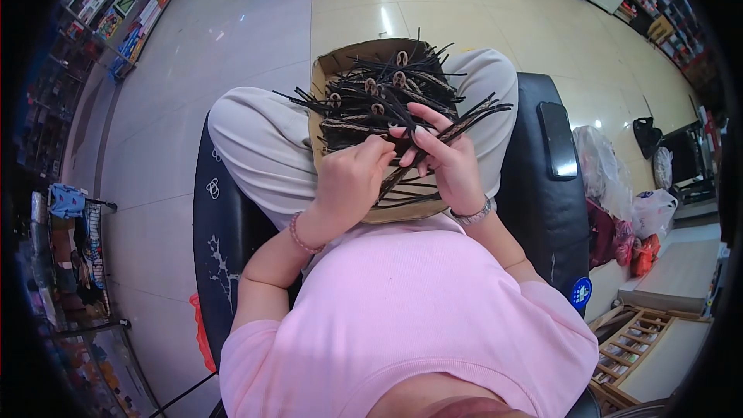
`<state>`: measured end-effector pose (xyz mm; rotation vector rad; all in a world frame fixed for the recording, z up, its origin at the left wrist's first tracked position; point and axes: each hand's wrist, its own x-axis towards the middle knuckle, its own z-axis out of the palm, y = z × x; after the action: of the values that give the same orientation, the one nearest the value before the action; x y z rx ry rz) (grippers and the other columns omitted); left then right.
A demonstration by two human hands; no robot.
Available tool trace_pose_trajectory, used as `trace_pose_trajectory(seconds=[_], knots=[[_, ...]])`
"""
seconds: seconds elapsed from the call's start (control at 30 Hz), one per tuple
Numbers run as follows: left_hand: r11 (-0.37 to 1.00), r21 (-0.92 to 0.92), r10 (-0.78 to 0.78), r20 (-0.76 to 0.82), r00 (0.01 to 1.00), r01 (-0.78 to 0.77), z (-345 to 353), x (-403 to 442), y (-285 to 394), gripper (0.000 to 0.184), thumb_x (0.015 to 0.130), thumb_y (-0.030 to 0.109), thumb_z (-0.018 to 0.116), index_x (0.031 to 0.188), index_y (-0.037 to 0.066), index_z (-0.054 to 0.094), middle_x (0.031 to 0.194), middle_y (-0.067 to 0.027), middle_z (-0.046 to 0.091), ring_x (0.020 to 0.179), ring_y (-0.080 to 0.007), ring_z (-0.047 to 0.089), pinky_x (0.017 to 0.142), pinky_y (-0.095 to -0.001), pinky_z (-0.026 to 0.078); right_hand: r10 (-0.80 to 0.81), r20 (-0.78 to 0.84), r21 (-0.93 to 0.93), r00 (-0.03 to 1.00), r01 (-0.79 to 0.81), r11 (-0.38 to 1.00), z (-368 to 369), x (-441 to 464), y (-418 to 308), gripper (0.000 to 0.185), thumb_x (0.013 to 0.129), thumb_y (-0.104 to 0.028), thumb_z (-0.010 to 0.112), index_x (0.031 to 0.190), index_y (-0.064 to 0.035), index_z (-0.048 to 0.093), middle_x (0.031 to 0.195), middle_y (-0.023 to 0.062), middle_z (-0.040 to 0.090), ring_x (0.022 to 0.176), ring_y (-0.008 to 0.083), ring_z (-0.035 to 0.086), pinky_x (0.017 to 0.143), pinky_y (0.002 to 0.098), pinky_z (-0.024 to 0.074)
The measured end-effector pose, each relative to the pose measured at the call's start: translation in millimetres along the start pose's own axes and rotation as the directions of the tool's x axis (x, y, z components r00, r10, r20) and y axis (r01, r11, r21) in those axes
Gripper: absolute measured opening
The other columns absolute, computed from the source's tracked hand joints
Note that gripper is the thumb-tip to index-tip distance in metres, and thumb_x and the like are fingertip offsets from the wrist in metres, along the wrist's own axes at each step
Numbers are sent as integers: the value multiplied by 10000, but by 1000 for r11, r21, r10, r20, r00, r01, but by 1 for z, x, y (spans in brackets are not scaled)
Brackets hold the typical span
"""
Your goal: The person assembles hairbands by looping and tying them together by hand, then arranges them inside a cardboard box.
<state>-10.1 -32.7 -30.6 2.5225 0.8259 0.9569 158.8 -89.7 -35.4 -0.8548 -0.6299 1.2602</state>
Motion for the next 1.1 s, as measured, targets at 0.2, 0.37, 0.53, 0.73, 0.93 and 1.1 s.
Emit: trace_pose_trajectory(seconds=[0.2,0.37,0.53,0.73,0.93,1.1], knots=[[944,-295,-114,134,984,150,8,3,-7,169,811,-18,622,963,53,645,793,-48,678,643,-217,629,585,-324,481,3,56,68,998,-7,998,1,0,5,450,919,-60,577,1342,48,471,974,162,690,752,166,685,484,155,467],[993,-122,-23,-121,992,8,-14,23,-18,197,816,5,605,1006,52,622,955,-89,666,794,-234,633,696,-347,498,-66,83,-142,994,77,987,9,-4,4,453,922,-45,567,1355,40,465,977,162,689,804,177,695,541,177,515],[952,248,223,-152,963,-181,-23,42,-16,285,781,-61,560,1052,11,611,1118,-97,633,910,-226,595,829,-338,484,-141,134,-229,981,169,959,11,-7,9,462,937,-19,554,1384,28,445,950,142,701,806,146,686,576,177,528],[944,-228,250,27,968,-237,-20,34,-10,251,778,-7,664,1020,4,597,1031,-104,598,840,-240,568,767,-350,489,-201,123,-221,972,224,949,4,-4,16,458,934,-16,561,1379,25,461,929,116,697,792,126,665,580,185,533],[854,-507,60,-124,990,-115,11,23,-7,211,792,-2,681,997,10,630,992,-90,584,834,-204,555,752,-305,477,-138,110,-191,984,157,969,5,-6,13,437,924,-29,581,1346,41,496,941,109,684,793,131,646,585,197,540],[826,-548,43,-171,984,-131,14,24,-6,144,826,-1,662,969,16,659,983,-82,579,821,-179,552,723,-274,464,-9,91,-43,996,13,999,6,-6,7,434,919,-51,608,1332,41,511,974,109,680,809,136,643,592,202,544]])
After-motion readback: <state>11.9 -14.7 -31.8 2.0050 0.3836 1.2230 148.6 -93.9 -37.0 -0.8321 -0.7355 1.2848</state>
